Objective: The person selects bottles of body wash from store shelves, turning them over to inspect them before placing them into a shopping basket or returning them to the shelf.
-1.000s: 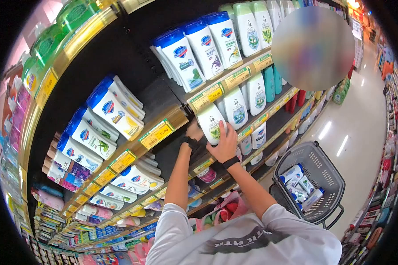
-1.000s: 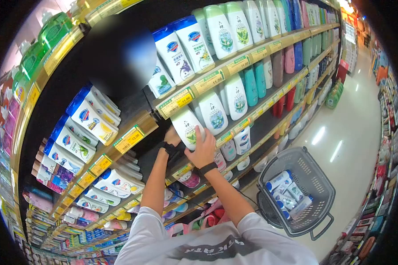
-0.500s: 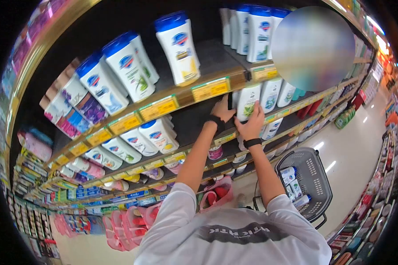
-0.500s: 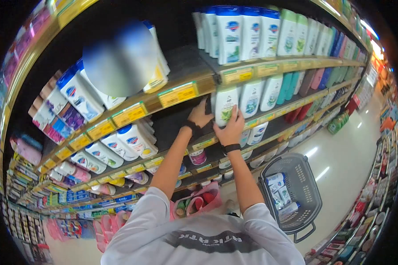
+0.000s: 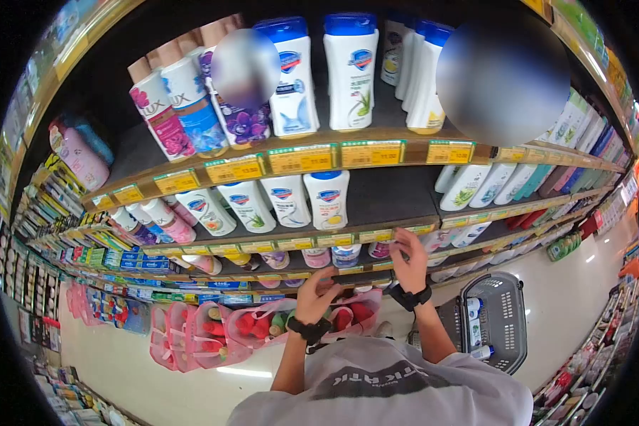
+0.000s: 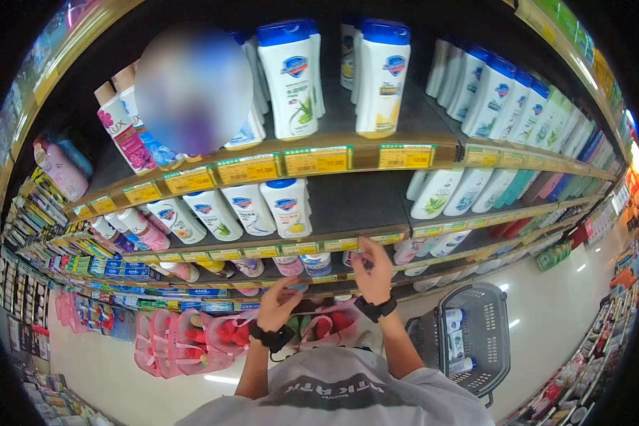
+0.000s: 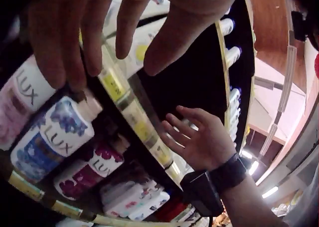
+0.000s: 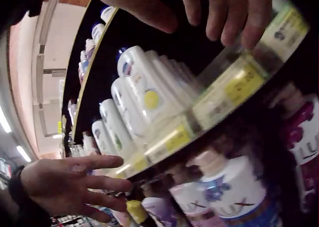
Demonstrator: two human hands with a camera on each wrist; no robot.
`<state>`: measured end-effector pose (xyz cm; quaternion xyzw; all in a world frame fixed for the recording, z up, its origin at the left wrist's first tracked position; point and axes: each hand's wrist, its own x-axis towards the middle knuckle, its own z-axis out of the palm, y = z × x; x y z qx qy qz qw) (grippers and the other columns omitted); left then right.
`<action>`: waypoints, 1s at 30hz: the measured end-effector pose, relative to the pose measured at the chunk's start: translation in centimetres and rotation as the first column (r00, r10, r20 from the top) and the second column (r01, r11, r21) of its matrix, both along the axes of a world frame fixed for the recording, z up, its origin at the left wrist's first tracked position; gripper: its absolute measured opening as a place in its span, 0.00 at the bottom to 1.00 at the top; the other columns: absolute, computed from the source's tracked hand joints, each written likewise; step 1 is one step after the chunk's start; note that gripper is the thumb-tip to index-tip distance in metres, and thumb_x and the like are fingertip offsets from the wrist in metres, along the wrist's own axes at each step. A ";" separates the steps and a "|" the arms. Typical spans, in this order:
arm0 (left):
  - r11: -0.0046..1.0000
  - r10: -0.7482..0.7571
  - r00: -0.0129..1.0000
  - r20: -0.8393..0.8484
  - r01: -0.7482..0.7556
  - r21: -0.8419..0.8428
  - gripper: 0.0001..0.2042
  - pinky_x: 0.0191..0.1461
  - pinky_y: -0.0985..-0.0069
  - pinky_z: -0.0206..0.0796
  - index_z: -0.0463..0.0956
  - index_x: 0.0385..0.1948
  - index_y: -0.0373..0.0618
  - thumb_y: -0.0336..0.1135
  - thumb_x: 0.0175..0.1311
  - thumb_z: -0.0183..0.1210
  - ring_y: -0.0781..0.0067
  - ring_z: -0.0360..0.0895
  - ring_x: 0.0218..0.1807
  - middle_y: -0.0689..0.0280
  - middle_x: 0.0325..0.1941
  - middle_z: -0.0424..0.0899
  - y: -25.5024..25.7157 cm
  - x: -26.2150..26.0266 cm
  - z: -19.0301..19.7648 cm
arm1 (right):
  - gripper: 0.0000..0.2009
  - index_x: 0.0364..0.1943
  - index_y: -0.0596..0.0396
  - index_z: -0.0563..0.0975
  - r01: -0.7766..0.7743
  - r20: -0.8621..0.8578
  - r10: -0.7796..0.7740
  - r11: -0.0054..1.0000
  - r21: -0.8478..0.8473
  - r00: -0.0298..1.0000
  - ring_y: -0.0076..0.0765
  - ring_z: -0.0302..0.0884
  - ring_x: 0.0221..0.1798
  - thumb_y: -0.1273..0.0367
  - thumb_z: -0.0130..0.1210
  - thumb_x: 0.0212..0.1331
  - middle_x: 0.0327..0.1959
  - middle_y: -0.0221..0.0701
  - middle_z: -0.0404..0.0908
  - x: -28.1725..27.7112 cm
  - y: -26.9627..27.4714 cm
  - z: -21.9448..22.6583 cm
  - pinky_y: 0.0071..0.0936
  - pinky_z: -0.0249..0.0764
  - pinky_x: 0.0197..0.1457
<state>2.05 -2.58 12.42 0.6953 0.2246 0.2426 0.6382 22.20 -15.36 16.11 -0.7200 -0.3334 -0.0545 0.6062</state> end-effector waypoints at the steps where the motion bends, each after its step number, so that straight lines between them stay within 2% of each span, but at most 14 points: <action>1: 0.998 0.053 0.998 0.042 -0.052 -0.022 0.23 0.50 0.76 0.72 0.68 0.57 0.39 0.25 0.58 0.61 0.71 0.77 0.50 0.59 0.53 0.77 0.4 -0.6 -0.1 | 0.20 0.52 0.61 0.72 -0.100 -0.052 0.101 0.995 0.023 0.994 0.38 0.77 0.49 0.75 0.58 0.54 0.49 0.42 0.77 -0.5 1.1 0.6 0.30 0.73 0.52; 3: 0.993 0.111 0.991 0.075 -0.108 -0.039 0.25 0.49 0.77 0.72 0.67 0.59 0.39 0.24 0.58 0.61 0.72 0.77 0.50 0.59 0.54 0.76 1.1 -1.6 1.6 | 0.18 0.52 0.60 0.73 -0.292 -0.153 0.302 0.953 0.083 0.941 0.33 0.79 0.46 0.75 0.58 0.55 0.47 0.40 0.79 -1.5 3.0 2.6 0.25 0.75 0.47; 5: 0.988 0.129 0.980 0.154 -0.141 0.069 0.27 0.48 0.77 0.72 0.64 0.61 0.39 0.23 0.58 0.60 0.71 0.77 0.50 0.59 0.57 0.72 2.4 -0.3 4.5 | 0.19 0.53 0.60 0.72 -0.332 -0.185 0.339 0.941 0.067 0.922 0.34 0.78 0.51 0.75 0.57 0.56 0.50 0.42 0.78 -1.7 5.2 4.8 0.26 0.74 0.50; 7: 0.983 0.129 0.949 0.289 -0.160 0.088 0.32 0.49 0.76 0.72 0.56 0.66 0.40 0.21 0.58 0.58 0.71 0.77 0.50 0.60 0.59 0.72 3.5 1.9 5.9 | 0.22 0.56 0.59 0.70 -0.339 -0.041 0.342 0.939 0.055 0.939 0.35 0.74 0.56 0.74 0.57 0.56 0.54 0.44 0.75 -1.9 7.3 6.4 0.28 0.74 0.53; 9: 0.977 0.160 0.955 0.248 -0.189 0.097 0.34 0.45 0.77 0.73 0.55 0.66 0.37 0.22 0.56 0.60 0.68 0.77 0.50 0.59 0.61 0.66 4.0 3.9 8.2 | 0.24 0.59 0.58 0.67 -0.382 -0.093 0.384 0.923 0.041 0.919 0.35 0.71 0.59 0.74 0.57 0.57 0.56 0.42 0.73 -1.6 9.1 5.9 0.27 0.73 0.53; 13: 0.984 0.178 0.890 0.419 -0.157 -0.085 0.36 0.45 0.76 0.73 0.53 0.67 0.36 0.22 0.54 0.60 0.66 0.77 0.50 0.57 0.63 0.62 4.2 7.7 6.6 | 0.28 0.62 0.58 0.63 -0.417 -0.158 0.428 0.903 0.100 0.890 0.35 0.67 0.62 0.75 0.57 0.56 0.58 0.42 0.69 -3.0 9.6 5.8 0.30 0.73 0.55; 17: 0.965 0.180 0.900 0.397 -0.239 0.106 0.37 0.48 0.75 0.74 0.54 0.67 0.41 0.18 0.52 0.58 0.65 0.77 0.50 0.57 0.63 0.57 2.4 8.0 9.0 | 0.26 0.60 0.59 0.65 -0.350 -0.134 0.355 0.935 0.063 0.925 0.34 0.70 0.59 0.76 0.58 0.55 0.55 0.40 0.72 -2.0 8.2 4.8 0.30 0.73 0.54; 19: 0.934 0.136 0.935 0.326 -0.231 0.274 0.35 0.49 0.74 0.75 0.57 0.65 0.42 0.19 0.52 0.59 0.64 0.77 0.49 0.58 0.62 0.58 1.1 8.1 9.5 | 0.25 0.58 0.59 0.66 -0.410 -0.303 0.438 0.899 0.154 0.846 0.31 0.72 0.55 0.77 0.59 0.53 0.55 0.37 0.71 -0.7 6.9 3.3 0.28 0.74 0.53; 21: 0.917 0.104 0.935 0.339 -0.222 0.331 0.30 0.53 0.71 0.73 0.65 0.57 0.40 0.17 0.45 0.59 0.57 0.71 0.58 0.55 0.60 0.63 0.0 8.3 10.0 | 0.27 0.57 0.57 0.69 -0.430 -0.344 0.529 0.842 0.325 0.775 0.29 0.72 0.54 0.80 0.58 0.48 0.53 0.34 0.73 -1.4 5.2 4.2 0.26 0.70 0.56; 23: 0.892 0.086 0.918 0.387 -0.244 0.381 0.30 0.59 0.65 0.67 0.67 0.53 0.41 0.17 0.41 0.61 0.49 0.67 0.61 0.51 0.60 0.65 -1.1 8.4 9.3 | 0.28 0.58 0.57 0.70 -0.393 -0.166 0.413 0.908 0.143 0.895 0.29 0.72 0.55 0.80 0.57 0.48 0.53 0.33 0.74 -2.0 3.7 4.5 0.25 0.67 0.59; 26: 0.835 0.050 0.940 0.336 -0.224 0.502 0.31 0.56 0.66 0.70 0.67 0.54 0.45 0.16 0.41 0.59 0.45 0.64 0.63 0.52 0.64 0.61 -2.5 7.2 9.1 | 0.29 0.60 0.57 0.69 -0.359 -0.119 0.368 0.929 0.085 0.922 0.30 0.70 0.58 0.76 0.58 0.48 0.58 0.35 0.72 -3.4 1.0 4.9 0.25 0.64 0.62; 27: 0.873 0.009 0.941 0.337 -0.171 0.456 0.31 0.57 0.64 0.69 0.67 0.54 0.45 0.17 0.40 0.60 0.45 0.64 0.64 0.52 0.65 0.62 -3.0 6.7 9.0 | 0.29 0.60 0.57 0.69 -0.350 -0.108 0.361 0.931 0.107 0.926 0.30 0.70 0.58 0.76 0.59 0.48 0.59 0.36 0.71 -4.2 0.1 5.2 0.26 0.63 0.63; 29: 0.871 -0.032 0.939 0.343 -0.142 0.470 0.31 0.57 0.64 0.68 0.68 0.54 0.46 0.18 0.40 0.60 0.45 0.64 0.63 0.53 0.65 0.62 -4.1 5.9 8.8 | 0.30 0.60 0.59 0.68 -0.266 -0.027 0.265 0.963 -0.040 0.964 0.30 0.70 0.59 0.74 0.60 0.49 0.59 0.37 0.72 -5.4 -1.9 5.8 0.25 0.63 0.63; 30: 0.886 -0.053 0.937 0.345 -0.116 0.449 0.31 0.57 0.63 0.68 0.68 0.54 0.47 0.19 0.41 0.61 0.44 0.66 0.62 0.52 0.65 0.62 -4.8 5.5 8.9 | 0.30 0.60 0.59 0.68 -0.287 -0.116 0.282 0.957 -0.029 0.952 0.30 0.70 0.58 0.74 0.61 0.48 0.58 0.37 0.73 -6.0 -3.0 6.3 0.25 0.64 0.62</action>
